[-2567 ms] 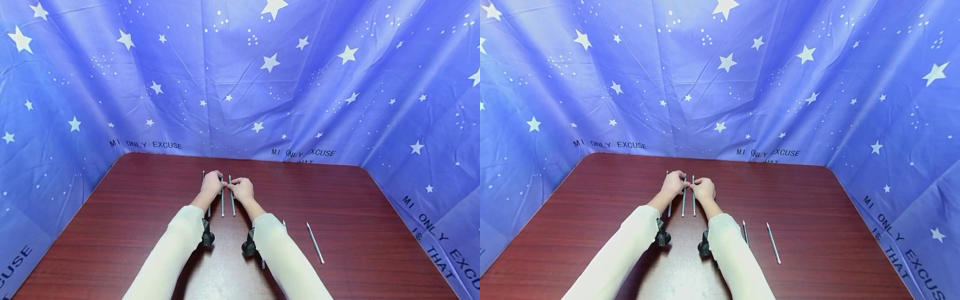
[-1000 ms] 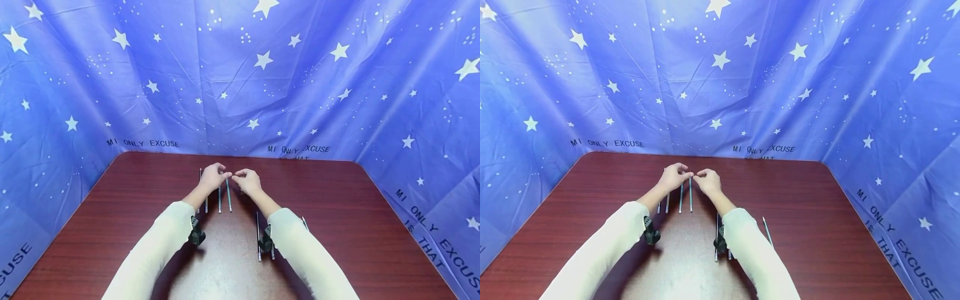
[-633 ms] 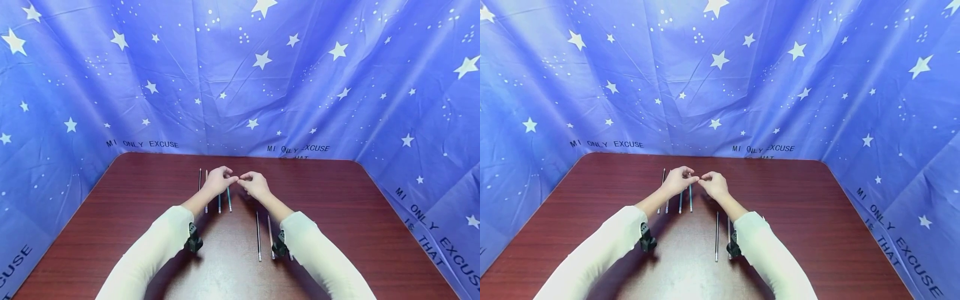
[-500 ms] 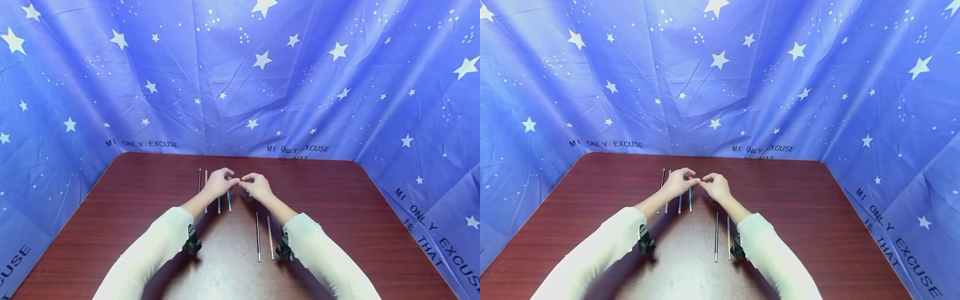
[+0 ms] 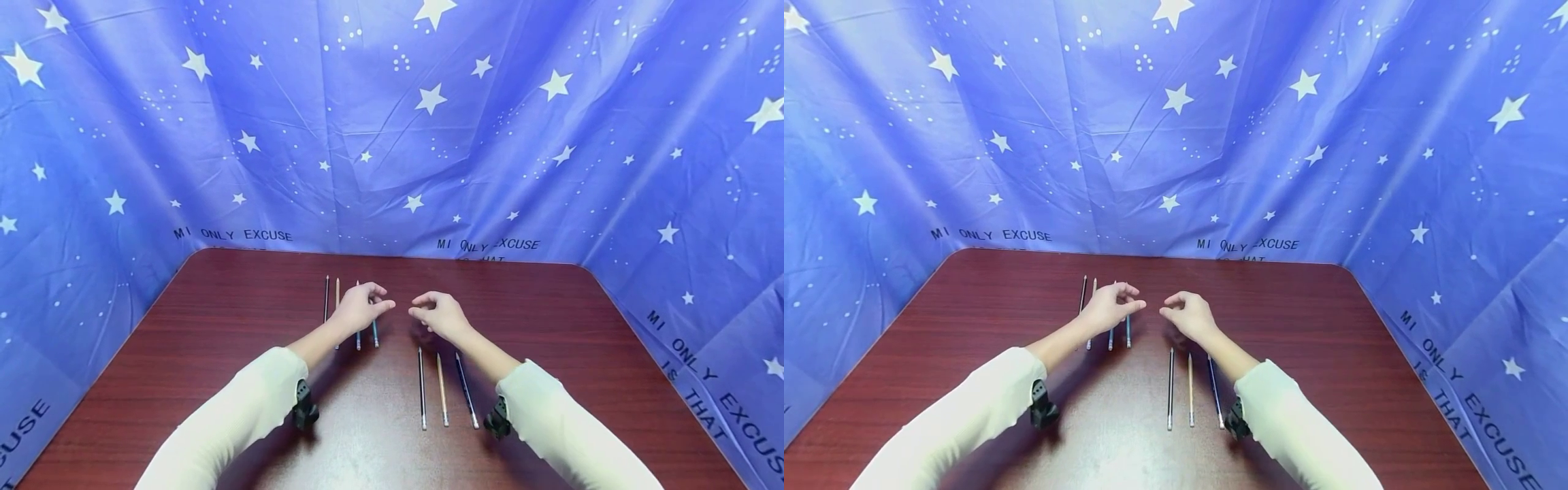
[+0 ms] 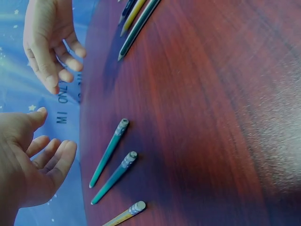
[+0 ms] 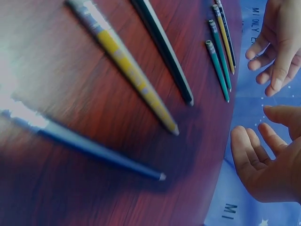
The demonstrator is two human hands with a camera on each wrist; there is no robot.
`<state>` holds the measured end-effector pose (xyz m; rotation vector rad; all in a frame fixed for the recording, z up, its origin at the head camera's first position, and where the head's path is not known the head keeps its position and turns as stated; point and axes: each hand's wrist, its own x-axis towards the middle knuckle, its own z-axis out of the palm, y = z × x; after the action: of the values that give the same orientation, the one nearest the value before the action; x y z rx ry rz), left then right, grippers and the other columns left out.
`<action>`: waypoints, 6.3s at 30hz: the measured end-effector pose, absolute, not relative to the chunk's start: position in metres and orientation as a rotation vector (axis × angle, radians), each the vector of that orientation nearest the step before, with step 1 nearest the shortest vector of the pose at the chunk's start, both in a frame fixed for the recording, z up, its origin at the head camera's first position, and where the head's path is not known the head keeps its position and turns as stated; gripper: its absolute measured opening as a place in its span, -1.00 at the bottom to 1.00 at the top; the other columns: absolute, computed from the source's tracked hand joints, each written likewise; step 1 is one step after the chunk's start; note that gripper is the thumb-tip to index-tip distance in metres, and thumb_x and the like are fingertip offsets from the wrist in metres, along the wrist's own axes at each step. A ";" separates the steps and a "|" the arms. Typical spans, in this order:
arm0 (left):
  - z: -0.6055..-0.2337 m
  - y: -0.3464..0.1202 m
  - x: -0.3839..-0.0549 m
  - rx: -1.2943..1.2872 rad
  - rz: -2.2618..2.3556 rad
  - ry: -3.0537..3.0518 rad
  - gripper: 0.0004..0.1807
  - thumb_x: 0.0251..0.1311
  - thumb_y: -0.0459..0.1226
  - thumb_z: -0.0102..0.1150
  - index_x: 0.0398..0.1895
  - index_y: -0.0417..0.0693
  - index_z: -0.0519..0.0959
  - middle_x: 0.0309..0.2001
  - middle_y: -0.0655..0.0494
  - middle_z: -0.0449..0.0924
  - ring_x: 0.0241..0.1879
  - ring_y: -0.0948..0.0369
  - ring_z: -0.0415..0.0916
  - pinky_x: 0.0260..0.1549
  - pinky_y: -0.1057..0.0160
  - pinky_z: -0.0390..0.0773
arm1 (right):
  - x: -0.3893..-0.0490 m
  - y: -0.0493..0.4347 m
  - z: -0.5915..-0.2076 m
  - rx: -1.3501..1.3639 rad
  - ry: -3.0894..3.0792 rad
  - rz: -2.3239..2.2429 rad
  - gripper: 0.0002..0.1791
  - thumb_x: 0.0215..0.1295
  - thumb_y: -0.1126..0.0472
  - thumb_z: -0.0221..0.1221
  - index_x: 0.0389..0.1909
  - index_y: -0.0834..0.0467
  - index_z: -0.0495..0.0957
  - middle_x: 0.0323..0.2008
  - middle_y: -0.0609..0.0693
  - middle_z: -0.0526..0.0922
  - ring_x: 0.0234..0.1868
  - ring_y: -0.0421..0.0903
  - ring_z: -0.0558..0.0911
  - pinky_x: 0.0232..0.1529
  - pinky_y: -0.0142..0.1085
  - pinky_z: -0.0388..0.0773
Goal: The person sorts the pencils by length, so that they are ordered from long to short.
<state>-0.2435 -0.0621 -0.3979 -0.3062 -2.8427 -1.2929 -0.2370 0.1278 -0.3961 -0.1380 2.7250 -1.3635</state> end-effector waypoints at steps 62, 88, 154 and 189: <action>-0.438 0.006 -0.178 -0.483 -0.854 -3.070 -0.59 0.00 -0.07 0.35 -0.12 -0.05 0.52 -0.36 0.13 0.58 -0.35 0.21 0.52 -0.40 0.25 0.53 | -0.172 0.207 -0.424 -0.282 2.868 -0.894 -0.65 -0.07 0.32 0.33 -0.17 0.24 0.60 -0.66 -0.12 0.46 -0.64 -0.25 0.37 -0.61 -0.46 0.29; -0.436 0.009 -0.177 -0.324 -1.489 -3.033 -0.71 -0.03 -0.43 0.19 -0.18 -0.37 0.48 -0.54 0.06 0.49 -0.73 0.24 0.55 -0.78 0.41 0.54 | -0.169 0.201 -0.421 -0.213 2.778 -0.914 -0.68 -0.03 0.40 0.25 -0.16 0.21 0.55 -0.64 -0.09 0.43 -0.64 -0.23 0.38 -0.61 -0.44 0.33; -0.415 -0.003 -0.187 0.025 -2.617 -2.291 -0.60 0.14 -0.44 0.10 0.06 -0.41 0.37 -0.13 -0.32 0.57 -0.55 0.26 0.54 -0.42 0.25 0.70 | -0.192 0.192 -0.397 0.043 2.164 -1.745 -0.41 0.14 0.33 0.16 0.21 0.41 0.27 -0.44 -0.14 0.60 -0.48 -0.23 0.56 -0.42 -0.40 0.64; -0.411 -0.031 -0.235 0.157 -2.360 -2.330 -0.64 0.12 -0.47 0.14 0.01 -0.37 0.40 -0.19 -0.23 0.60 -0.59 0.24 0.53 -0.48 0.27 0.69 | -0.193 0.191 -0.399 0.047 2.125 -1.772 -0.41 0.12 0.34 0.18 0.19 0.41 0.28 -0.47 -0.17 0.63 -0.51 -0.23 0.56 -0.47 -0.43 0.62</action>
<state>-0.2348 -0.0312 -0.4107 0.1567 -2.3304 -2.3598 -0.1934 0.1913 -0.3991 0.0469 2.1253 -1.7719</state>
